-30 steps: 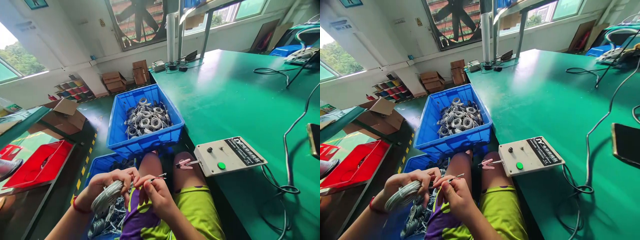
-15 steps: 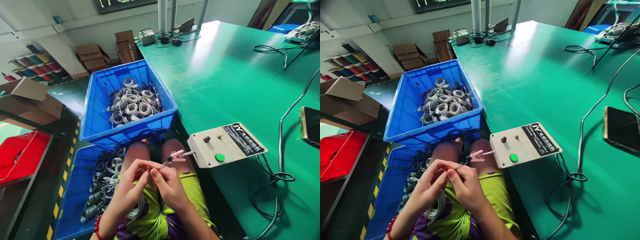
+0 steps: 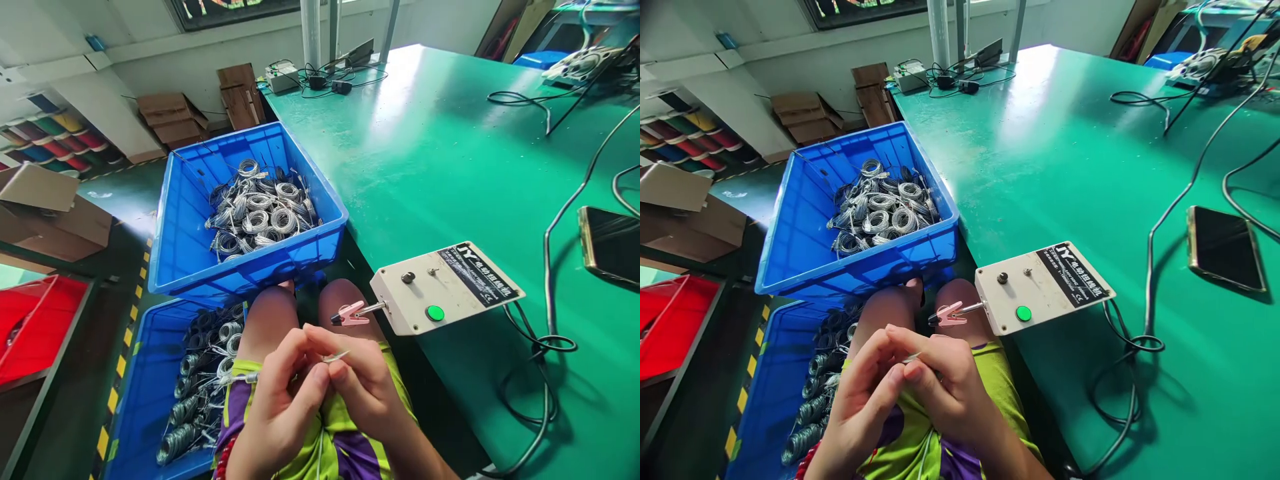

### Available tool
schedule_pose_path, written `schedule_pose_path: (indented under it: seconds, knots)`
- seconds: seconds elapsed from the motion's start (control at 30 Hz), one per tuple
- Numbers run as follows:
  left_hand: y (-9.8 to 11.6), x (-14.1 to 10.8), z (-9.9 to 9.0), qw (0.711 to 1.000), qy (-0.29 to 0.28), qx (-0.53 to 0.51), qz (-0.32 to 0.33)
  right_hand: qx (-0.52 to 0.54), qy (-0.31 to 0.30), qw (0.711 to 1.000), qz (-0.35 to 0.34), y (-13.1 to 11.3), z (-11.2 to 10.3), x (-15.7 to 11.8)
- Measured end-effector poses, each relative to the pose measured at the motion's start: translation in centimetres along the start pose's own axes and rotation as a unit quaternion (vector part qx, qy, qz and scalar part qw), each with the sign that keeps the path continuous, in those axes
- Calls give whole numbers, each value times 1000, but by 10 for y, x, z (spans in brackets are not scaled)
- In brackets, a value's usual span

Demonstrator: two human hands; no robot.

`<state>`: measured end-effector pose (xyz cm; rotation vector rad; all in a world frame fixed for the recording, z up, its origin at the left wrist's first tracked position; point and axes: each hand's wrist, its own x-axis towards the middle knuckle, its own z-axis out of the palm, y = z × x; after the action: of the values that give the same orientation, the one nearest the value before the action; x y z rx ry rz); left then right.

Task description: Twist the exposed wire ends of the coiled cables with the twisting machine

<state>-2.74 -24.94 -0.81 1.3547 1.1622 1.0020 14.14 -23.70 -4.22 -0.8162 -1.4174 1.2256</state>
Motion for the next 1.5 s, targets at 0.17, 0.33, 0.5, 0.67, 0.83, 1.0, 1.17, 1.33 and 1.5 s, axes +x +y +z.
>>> schedule_pose_path:
  seconds: [0.17,0.33,0.5,0.67,0.83,1.0,1.17,1.33,1.5]
  knots:
    - [-15,-7,7,1000,11,20,17,36,19,999,6,-4,-14,3]
    - [-35,-22,11,995,67,66,24,65,58,995,37,-7,-6,-2]
    - [-35,-20,12,998,41,53,8,107,70,988,86,-5,-3,-1]
    - [-31,-15,17,1000,10,-26,-12,194,88,969,127,-3,-3,3]
    - [-30,-12,26,990,25,-125,-60,100,158,975,121,-11,3,2]
    - [-26,-5,32,976,-17,-212,-52,72,181,973,122,-11,1,3]
    - [-26,-2,34,966,-12,-253,-53,138,138,971,140,-5,-4,7]
    - [-25,1,31,955,-7,-289,-68,92,146,979,107,-8,-3,2]
    - [-17,1,33,965,0,-255,-58,6,177,980,88,-17,-1,-1]
